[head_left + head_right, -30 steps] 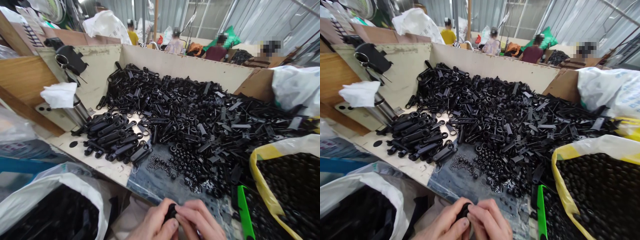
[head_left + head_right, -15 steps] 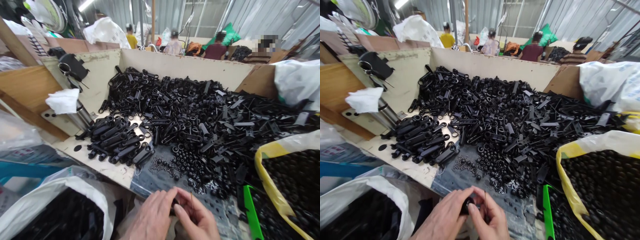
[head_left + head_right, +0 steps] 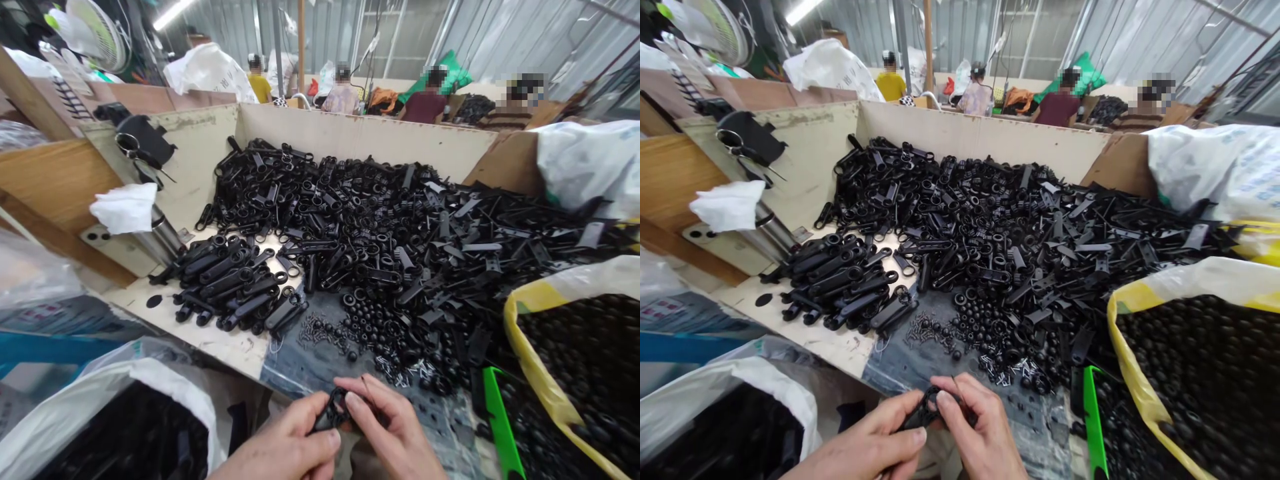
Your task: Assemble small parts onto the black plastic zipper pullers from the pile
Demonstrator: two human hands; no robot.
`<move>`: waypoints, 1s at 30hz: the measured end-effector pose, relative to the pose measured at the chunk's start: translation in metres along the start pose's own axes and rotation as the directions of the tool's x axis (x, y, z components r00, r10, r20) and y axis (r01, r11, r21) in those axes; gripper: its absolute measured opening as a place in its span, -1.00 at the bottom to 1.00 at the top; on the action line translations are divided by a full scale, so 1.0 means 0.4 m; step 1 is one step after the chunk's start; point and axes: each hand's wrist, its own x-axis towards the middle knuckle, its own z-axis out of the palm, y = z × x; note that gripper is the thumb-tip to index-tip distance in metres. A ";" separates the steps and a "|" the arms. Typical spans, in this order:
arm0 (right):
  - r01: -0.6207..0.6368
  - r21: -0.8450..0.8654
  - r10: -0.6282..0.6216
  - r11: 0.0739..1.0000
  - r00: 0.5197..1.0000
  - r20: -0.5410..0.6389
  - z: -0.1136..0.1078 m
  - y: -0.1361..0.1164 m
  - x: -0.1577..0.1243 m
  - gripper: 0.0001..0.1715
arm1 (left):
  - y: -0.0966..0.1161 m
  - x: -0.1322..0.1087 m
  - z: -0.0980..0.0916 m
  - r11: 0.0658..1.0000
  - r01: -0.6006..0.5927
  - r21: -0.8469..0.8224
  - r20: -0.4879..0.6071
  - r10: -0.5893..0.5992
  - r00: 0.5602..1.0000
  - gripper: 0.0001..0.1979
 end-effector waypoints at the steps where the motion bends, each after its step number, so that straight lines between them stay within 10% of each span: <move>1: -0.004 -0.017 0.005 1.000 1.000 0.005 -0.002 0.007 -0.006 -0.57 | -0.005 -0.002 -0.001 0.999 0.025 -0.024 -0.010 -0.026 1.000 -0.32; 12: 0.000 -0.081 0.018 0.997 0.975 0.222 -0.058 -0.043 0.024 -0.68 | -0.011 -0.011 -0.009 0.997 0.032 0.076 -0.041 -0.029 0.999 -0.35; 18: 0.161 -0.140 -0.072 0.977 0.865 0.497 -0.068 -0.088 0.079 -0.89 | -0.007 -0.024 -0.013 0.997 0.014 0.078 -0.005 -0.014 1.000 -0.60; 30: 0.186 -0.172 -0.106 0.967 0.914 0.391 -0.028 -0.057 0.058 -0.65 | 0.005 -0.007 0.005 0.993 0.095 -0.077 -0.039 -0.098 0.994 -0.29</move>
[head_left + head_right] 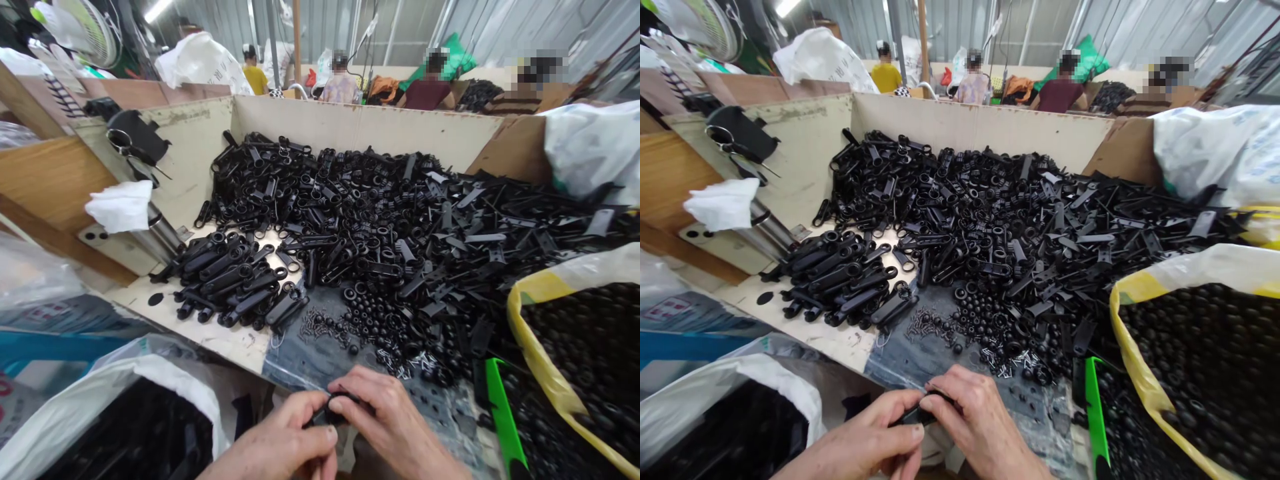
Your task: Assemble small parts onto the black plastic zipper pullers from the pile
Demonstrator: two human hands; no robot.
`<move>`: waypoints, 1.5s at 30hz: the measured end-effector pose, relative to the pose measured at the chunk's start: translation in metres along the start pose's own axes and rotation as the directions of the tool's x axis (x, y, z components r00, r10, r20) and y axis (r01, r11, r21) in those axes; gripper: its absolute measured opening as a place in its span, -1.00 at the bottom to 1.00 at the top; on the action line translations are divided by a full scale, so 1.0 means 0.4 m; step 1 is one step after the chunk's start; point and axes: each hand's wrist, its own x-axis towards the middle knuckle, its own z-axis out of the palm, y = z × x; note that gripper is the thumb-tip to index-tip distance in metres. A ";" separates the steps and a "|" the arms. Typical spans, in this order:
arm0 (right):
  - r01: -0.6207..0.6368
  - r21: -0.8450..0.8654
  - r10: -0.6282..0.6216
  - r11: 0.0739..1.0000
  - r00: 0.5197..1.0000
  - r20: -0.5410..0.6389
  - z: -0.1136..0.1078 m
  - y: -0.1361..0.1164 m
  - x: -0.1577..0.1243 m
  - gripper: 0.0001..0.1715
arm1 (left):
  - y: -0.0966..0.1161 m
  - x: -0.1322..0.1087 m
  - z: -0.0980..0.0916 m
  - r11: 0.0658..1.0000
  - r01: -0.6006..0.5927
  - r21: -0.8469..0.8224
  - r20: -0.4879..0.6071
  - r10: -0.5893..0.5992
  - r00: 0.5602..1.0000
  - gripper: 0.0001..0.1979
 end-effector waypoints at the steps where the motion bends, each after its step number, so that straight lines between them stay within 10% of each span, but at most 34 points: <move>1: -0.005 -0.004 0.005 1.000 1.000 -0.007 0.003 0.001 -0.002 -0.65 | -0.001 0.000 0.001 1.000 -0.004 -0.003 0.005 0.004 1.000 -0.28; 12: 0.061 -0.056 -0.067 0.997 0.991 -0.116 0.008 -0.014 0.002 -0.44 | -0.017 0.012 -0.009 0.999 -0.028 0.043 -0.012 0.029 1.000 -0.29; 19: 0.080 -0.123 -0.111 0.989 0.955 -0.276 -0.013 0.002 -0.025 -0.57 | -0.011 0.011 -0.049 0.862 -0.355 0.361 -0.072 0.406 0.911 -0.71; 23: -0.017 -0.110 -0.034 0.994 0.896 -0.443 -0.029 0.032 -0.043 -0.66 | 0.012 0.028 -0.084 0.537 -0.058 0.841 -0.384 0.669 0.636 -0.86; 26: -0.004 -0.107 -0.048 0.994 0.877 -0.477 -0.032 0.042 -0.040 -0.69 | 0.034 0.063 -0.090 0.198 0.104 0.975 -0.223 0.878 0.423 -0.84; 28: 0.023 -0.104 -0.068 0.994 0.889 -0.452 -0.032 0.038 -0.036 -0.70 | 0.044 0.086 -0.091 0.076 0.145 0.986 -0.126 0.921 0.369 -0.83; 35: 0.004 -0.182 -0.101 0.983 0.841 -0.532 -0.065 0.037 -0.087 -0.64 | 0.028 0.115 -0.151 -0.175 0.090 0.981 0.138 0.938 0.318 -0.77; 40: -0.170 -0.215 0.031 0.962 0.847 -0.531 -0.099 0.076 -0.181 -0.77 | 0.049 0.116 -0.166 -0.152 0.098 0.983 0.101 0.911 0.401 -0.78; 45: -0.198 -0.293 0.013 0.935 0.847 -0.532 -0.084 0.103 -0.190 -0.67 | 0.064 0.114 -0.145 -0.152 0.114 0.982 0.099 0.923 0.373 -0.74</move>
